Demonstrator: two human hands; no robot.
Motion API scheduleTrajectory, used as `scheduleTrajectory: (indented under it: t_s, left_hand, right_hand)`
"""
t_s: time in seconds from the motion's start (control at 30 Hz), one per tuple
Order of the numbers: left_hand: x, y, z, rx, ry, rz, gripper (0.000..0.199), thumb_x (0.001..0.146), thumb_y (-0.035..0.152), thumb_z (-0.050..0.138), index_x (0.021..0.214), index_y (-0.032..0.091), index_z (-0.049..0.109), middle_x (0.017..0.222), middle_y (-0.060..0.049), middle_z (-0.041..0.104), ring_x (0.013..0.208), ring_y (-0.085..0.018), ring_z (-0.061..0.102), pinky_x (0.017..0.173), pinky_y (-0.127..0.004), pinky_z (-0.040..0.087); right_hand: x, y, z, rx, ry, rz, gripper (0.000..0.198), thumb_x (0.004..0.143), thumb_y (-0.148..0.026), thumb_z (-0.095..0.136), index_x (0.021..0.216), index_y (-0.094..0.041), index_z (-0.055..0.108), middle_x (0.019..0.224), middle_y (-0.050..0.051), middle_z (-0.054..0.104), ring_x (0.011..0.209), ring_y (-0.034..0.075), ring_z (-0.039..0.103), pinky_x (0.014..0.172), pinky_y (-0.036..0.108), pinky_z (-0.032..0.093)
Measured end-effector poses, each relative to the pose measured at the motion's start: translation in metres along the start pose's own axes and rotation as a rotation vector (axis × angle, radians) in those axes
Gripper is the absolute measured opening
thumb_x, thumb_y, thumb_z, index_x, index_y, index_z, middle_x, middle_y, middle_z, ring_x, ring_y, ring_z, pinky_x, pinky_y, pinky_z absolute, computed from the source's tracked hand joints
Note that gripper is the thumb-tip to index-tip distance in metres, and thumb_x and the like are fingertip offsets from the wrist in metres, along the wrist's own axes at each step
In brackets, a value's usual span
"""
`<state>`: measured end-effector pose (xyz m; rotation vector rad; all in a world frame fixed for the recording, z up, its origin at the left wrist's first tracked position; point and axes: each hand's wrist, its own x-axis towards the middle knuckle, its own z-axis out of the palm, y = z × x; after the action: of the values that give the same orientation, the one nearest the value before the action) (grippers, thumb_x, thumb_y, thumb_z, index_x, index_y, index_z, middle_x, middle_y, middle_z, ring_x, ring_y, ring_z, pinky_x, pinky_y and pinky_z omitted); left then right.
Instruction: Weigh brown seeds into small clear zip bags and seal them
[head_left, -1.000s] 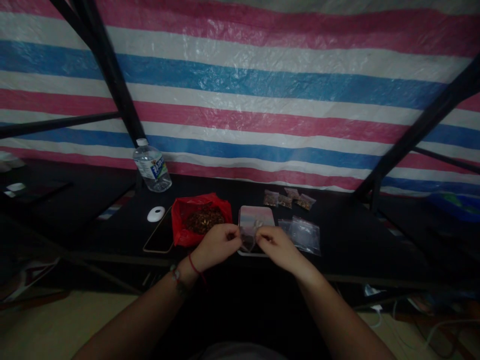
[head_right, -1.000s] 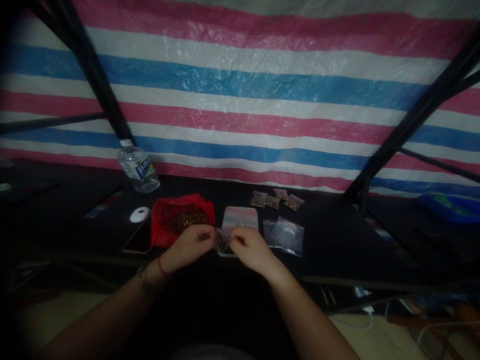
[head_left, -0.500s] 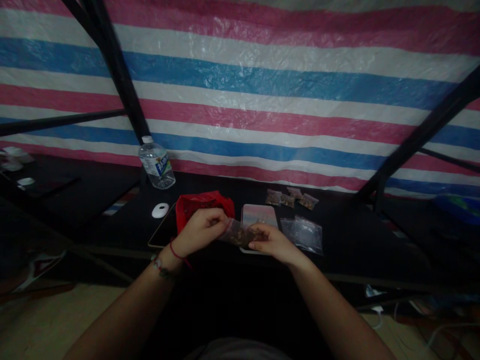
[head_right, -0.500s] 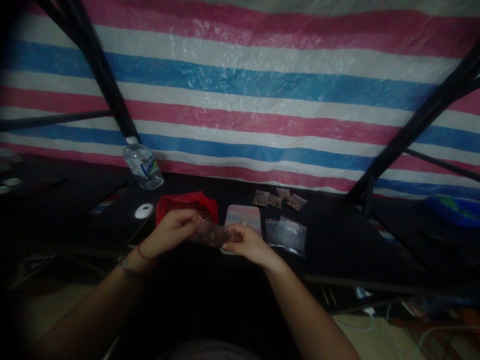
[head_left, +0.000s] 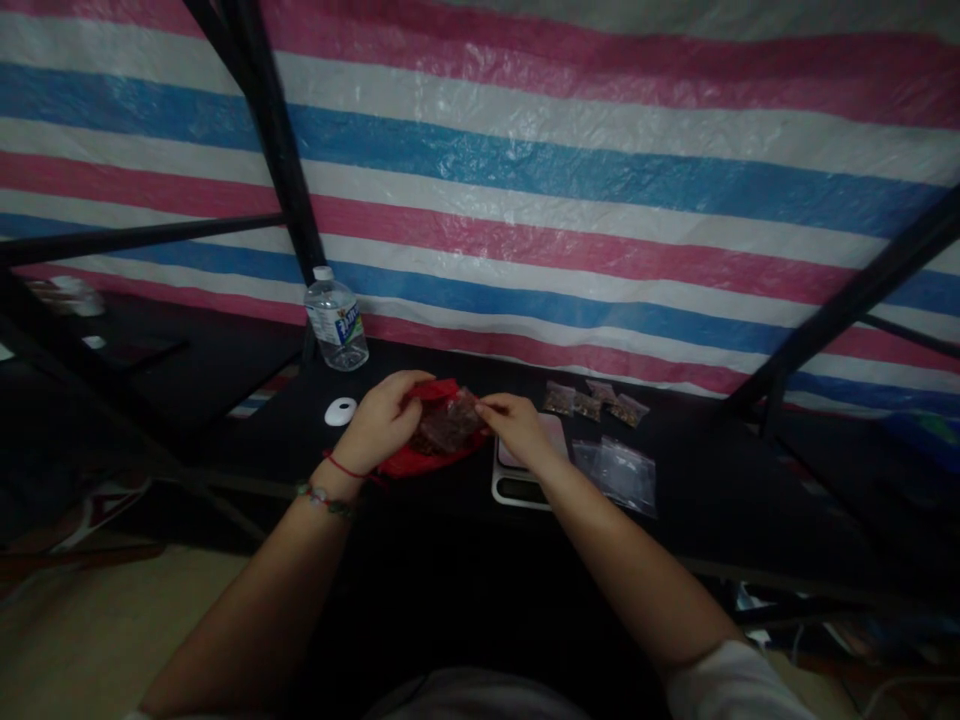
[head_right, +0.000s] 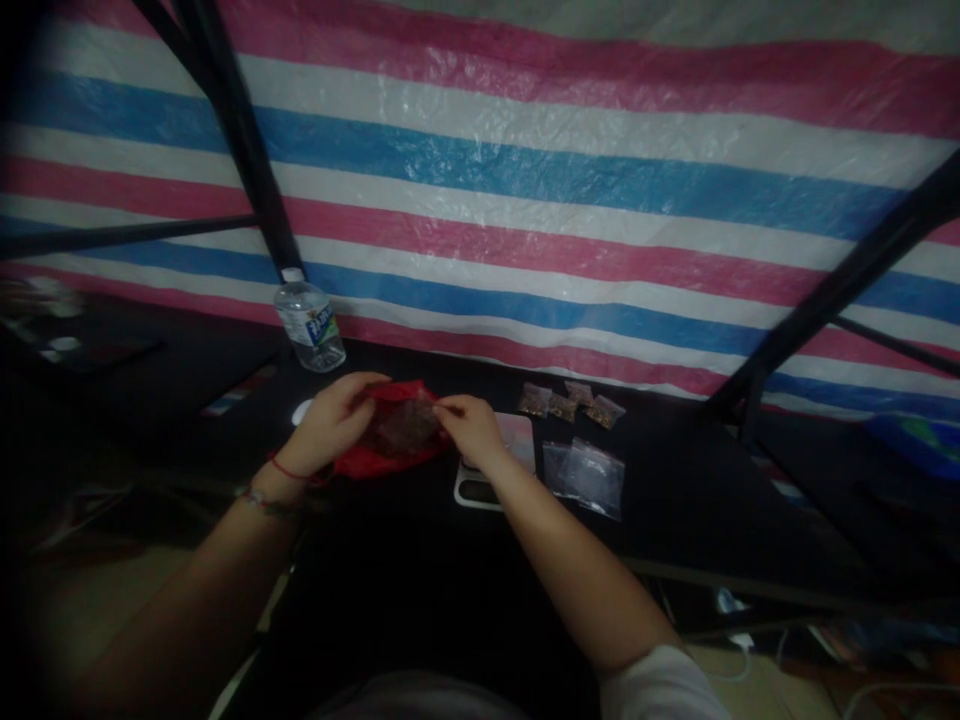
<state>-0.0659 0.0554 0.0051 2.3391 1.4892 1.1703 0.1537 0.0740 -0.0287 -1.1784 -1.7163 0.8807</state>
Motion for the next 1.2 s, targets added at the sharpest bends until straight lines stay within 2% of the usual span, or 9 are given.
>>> scheduleTrajectory:
  t_s: [0.1, 0.17, 0.27, 0.37, 0.63, 0.87, 1.0, 1.1, 1.2]
  left_hand:
    - [-0.001, -0.004, 0.0, 0.037, -0.094, 0.011, 0.045, 0.079, 0.017, 0.041, 0.121, 0.014, 0.058, 0.122, -0.01, 0.063, 0.112, -0.022, 0.059, 0.102, -0.037, 0.044]
    - [-0.002, -0.006, 0.002, 0.07, -0.129, -0.008, 0.048, 0.079, 0.019, 0.043, 0.126, 0.014, 0.055, 0.126, -0.01, 0.061, 0.114, -0.024, 0.058, 0.102, -0.039, 0.044]
    - [-0.003, -0.01, 0.004, 0.104, -0.141, -0.061, 0.055, 0.079, 0.021, 0.046, 0.134, 0.013, 0.048, 0.129, -0.012, 0.06, 0.114, -0.026, 0.06, 0.1, -0.039, 0.046]
    - [-0.003, -0.013, 0.002, 0.125, -0.136, -0.114, 0.059, 0.078, 0.02, 0.047, 0.136, 0.011, 0.044, 0.129, -0.014, 0.06, 0.114, -0.026, 0.06, 0.1, -0.039, 0.046]
    - [-0.002, -0.015, -0.011, 0.167, -0.169, -0.167, 0.057, 0.078, 0.022, 0.048, 0.134, 0.011, 0.047, 0.127, -0.014, 0.062, 0.115, -0.026, 0.06, 0.101, -0.036, 0.046]
    - [-0.003, -0.017, -0.004, 0.161, -0.18, -0.114, 0.054, 0.078, 0.023, 0.049, 0.13, 0.012, 0.051, 0.127, -0.013, 0.061, 0.114, -0.026, 0.06, 0.1, -0.036, 0.045]
    - [-0.005, -0.011, 0.002, 0.101, -0.164, -0.069, 0.054, 0.078, 0.028, 0.053, 0.13, 0.012, 0.052, 0.122, -0.014, 0.063, 0.109, -0.028, 0.062, 0.095, -0.039, 0.047]
    - [-0.006, -0.006, 0.006, -0.02, -0.168, -0.089, 0.055, 0.077, 0.034, 0.06, 0.127, 0.015, 0.053, 0.114, -0.012, 0.067, 0.101, -0.027, 0.065, 0.091, -0.039, 0.049]
    - [-0.006, -0.001, 0.011, -0.261, -0.164, -0.164, 0.048, 0.078, 0.037, 0.062, 0.12, 0.016, 0.058, 0.105, -0.009, 0.07, 0.093, -0.024, 0.067, 0.085, -0.036, 0.052]
  right_hand:
    - [0.02, -0.01, 0.015, -0.306, -0.018, -0.175, 0.014, 0.082, -0.02, 0.06, 0.081, -0.021, 0.074, 0.087, 0.004, 0.073, 0.085, 0.02, 0.065, 0.082, 0.033, 0.048]
    - [0.028, -0.014, 0.024, -0.39, 0.002, -0.245, 0.016, 0.083, -0.019, 0.058, 0.083, -0.021, 0.075, 0.088, 0.005, 0.072, 0.087, 0.02, 0.064, 0.083, 0.033, 0.047]
    - [0.035, -0.017, 0.034, -0.396, 0.064, -0.302, 0.018, 0.084, -0.018, 0.057, 0.088, -0.019, 0.074, 0.09, 0.006, 0.072, 0.089, 0.019, 0.063, 0.085, 0.032, 0.046]
    - [0.039, -0.018, 0.038, -0.396, 0.04, -0.305, 0.016, 0.083, -0.018, 0.058, 0.086, -0.019, 0.074, 0.089, 0.006, 0.071, 0.087, 0.019, 0.063, 0.084, 0.031, 0.046]
    - [0.037, -0.019, 0.035, -0.325, 0.078, -0.363, 0.017, 0.085, -0.021, 0.056, 0.086, -0.019, 0.073, 0.094, 0.007, 0.071, 0.093, 0.019, 0.063, 0.089, 0.032, 0.046]
    - [0.031, -0.018, 0.034, -0.299, 0.11, -0.301, 0.018, 0.085, -0.022, 0.055, 0.086, -0.022, 0.073, 0.097, 0.005, 0.072, 0.096, 0.02, 0.064, 0.092, 0.034, 0.046]
    - [0.027, -0.021, 0.03, -0.154, 0.162, -0.239, 0.015, 0.083, -0.026, 0.058, 0.084, -0.021, 0.072, 0.092, 0.005, 0.073, 0.089, 0.019, 0.065, 0.086, 0.032, 0.049]
    - [0.023, -0.02, 0.024, 0.03, 0.141, -0.091, 0.019, 0.083, -0.033, 0.057, 0.088, -0.019, 0.07, 0.087, 0.005, 0.072, 0.078, 0.018, 0.066, 0.074, 0.03, 0.052]
    - [0.014, -0.011, 0.011, 0.195, 0.096, -0.007, 0.023, 0.083, -0.038, 0.056, 0.089, -0.018, 0.067, 0.084, 0.004, 0.069, 0.074, 0.017, 0.065, 0.068, 0.029, 0.053]
